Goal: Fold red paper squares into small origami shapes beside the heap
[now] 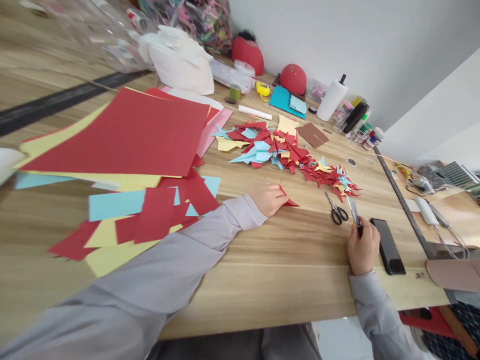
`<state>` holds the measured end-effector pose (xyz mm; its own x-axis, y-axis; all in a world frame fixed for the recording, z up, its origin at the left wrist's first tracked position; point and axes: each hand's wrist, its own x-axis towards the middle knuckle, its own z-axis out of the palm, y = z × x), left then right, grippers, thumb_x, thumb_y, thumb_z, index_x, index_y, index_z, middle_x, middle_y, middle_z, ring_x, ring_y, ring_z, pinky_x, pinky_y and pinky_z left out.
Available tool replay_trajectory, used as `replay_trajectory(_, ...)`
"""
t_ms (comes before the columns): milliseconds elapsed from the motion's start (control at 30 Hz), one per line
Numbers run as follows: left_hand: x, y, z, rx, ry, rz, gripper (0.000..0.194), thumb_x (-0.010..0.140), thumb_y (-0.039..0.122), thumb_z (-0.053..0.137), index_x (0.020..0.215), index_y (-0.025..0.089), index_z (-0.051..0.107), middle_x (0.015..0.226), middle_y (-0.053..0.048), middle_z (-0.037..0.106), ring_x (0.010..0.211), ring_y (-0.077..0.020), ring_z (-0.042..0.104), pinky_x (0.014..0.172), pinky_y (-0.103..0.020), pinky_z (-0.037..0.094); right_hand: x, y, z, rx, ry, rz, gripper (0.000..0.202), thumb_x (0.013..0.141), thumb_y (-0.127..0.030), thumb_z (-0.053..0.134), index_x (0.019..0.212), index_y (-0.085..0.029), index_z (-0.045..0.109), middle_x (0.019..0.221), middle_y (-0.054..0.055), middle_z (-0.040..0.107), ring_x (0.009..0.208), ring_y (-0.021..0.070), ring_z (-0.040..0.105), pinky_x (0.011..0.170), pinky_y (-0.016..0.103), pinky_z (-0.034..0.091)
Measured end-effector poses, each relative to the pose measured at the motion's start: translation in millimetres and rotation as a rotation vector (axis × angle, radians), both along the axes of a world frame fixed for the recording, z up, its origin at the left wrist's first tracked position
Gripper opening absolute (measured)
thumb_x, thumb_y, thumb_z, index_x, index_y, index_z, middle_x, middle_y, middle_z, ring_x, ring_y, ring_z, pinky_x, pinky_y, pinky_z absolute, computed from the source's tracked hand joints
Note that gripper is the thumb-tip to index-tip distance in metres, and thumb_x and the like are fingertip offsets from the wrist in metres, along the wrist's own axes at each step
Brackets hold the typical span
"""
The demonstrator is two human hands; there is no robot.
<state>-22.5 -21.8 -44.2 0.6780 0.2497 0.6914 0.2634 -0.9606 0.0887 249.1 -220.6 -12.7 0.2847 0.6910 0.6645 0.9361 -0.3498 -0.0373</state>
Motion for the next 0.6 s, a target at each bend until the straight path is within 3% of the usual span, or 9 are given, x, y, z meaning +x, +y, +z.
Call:
replay_trajectory(100, -4, 3, 1.4, 0.01, 0.027, 0.029, 0.031, 0.089, 0.028, 0.039, 0.083, 0.018, 0.067, 0.072, -0.009, 0.066, 0.072, -0.0173, 0.058, 0.068, -0.032, 0.045, -21, 13, 7.8, 0.085, -0.072, 0.185, 0.035, 0.085, -0.024, 0.049, 0.119, -0.013, 0.052, 0.096, 0.016, 0.062, 0.089, 0.027, 0.055, 0.076, 0.039, 0.043)
replay_trajectory(267, -12, 10, 3.7, -0.03, -0.017, 0.098, 0.03, 0.089, 0.027, 0.041, 0.082, 0.018, 0.068, 0.074, -0.009, 0.067, 0.075, -0.018, 0.06, 0.07, -0.033, 0.047, -57, 55, 15.5, 0.113, -0.125, 0.49, 0.024, 0.083, -0.016, 0.053, 0.106, -0.021, 0.058, 0.089, 0.01, 0.061, 0.082, 0.0218, 0.056, 0.073, 0.035, 0.045)
replay_trajectory(433, -13, 13, 3.7, -0.024, -0.093, 0.012, 0.028, 0.088, 0.025, 0.043, 0.08, 0.017, 0.068, 0.073, -0.008, 0.069, 0.073, -0.0173, 0.062, 0.07, -0.032, 0.051, -76, 86, 15.4, 0.054, -0.166, 0.589, 0.011, 0.082, -0.013, 0.051, 0.089, -0.019, 0.057, 0.084, 0.008, 0.061, 0.075, 0.0192, 0.054, 0.064, 0.03, 0.04)
replay_trajectory(500, -14, 14, 5.2, -0.046, -0.111, -0.017, 0.025, 0.087, 0.024, 0.046, 0.08, 0.016, 0.068, 0.074, -0.008, 0.07, 0.073, -0.0171, 0.063, 0.072, -0.032, 0.051, -78, 88, 15.3, -0.066, -0.197, 0.647, 0.011, 0.083, -0.012, 0.05, 0.087, -0.019, 0.056, 0.088, 0.007, 0.064, 0.07, 0.0161, 0.054, 0.064, 0.028, 0.038)
replay_trajectory(600, -15, 14, 8.3, -0.131, -0.116, 0.014, 0.025, 0.088, 0.025, 0.046, 0.082, 0.015, 0.069, 0.076, -0.007, 0.071, 0.072, -0.0165, 0.064, 0.071, -0.031, 0.051, -76, 85, 15.2, -0.177, -0.229, 0.694, 0.01, 0.086, -0.013, 0.048, 0.088, -0.019, 0.057, 0.078, 0.003, 0.065, 0.064, 0.0138, 0.052, 0.062, 0.027, 0.035)
